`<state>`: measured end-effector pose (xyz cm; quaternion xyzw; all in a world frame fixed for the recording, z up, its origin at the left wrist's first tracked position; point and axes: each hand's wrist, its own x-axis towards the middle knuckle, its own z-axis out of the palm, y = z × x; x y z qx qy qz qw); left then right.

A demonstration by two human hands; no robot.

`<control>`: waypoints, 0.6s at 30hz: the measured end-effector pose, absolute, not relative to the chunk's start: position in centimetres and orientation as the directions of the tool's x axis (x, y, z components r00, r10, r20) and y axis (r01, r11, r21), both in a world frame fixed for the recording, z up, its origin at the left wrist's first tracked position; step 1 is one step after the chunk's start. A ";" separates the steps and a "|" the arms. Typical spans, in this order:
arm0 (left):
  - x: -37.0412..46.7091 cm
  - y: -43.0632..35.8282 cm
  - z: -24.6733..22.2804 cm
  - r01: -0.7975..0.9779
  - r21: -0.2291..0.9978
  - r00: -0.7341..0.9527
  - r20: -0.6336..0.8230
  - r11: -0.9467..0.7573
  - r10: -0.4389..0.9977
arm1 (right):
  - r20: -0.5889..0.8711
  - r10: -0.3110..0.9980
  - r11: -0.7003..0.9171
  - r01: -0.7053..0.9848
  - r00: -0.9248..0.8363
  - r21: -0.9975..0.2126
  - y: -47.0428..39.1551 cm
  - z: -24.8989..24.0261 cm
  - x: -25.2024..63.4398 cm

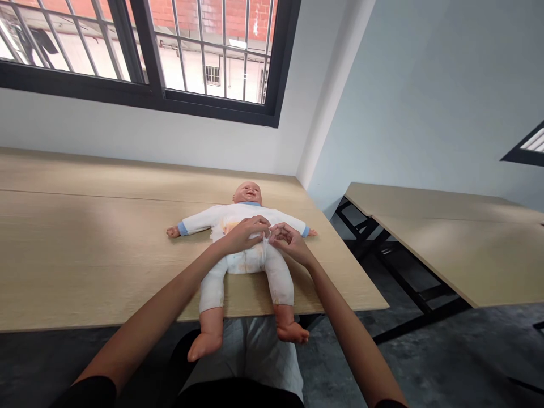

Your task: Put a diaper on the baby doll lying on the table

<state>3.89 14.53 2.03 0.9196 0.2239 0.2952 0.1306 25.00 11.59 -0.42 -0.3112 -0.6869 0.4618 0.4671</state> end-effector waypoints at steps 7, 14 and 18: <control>3.9 14.4 2.1 0.332 0.390 0.713 0.493 -0.859 0.499 | 0.345 0.876 0.359 -0.023 -0.337 -0.933 11.7 -0.6 25.0; 3.9 14.1 2.0 0.370 0.401 0.704 0.468 -0.838 0.535 | 0.358 0.876 0.395 0.055 -0.323 -0.917 11.4 -0.5 24.7; 4.0 14.2 1.9 0.394 0.393 0.704 0.452 -0.831 0.548 | 0.352 0.881 0.381 0.032 -0.317 -0.924 11.6 -0.7 24.6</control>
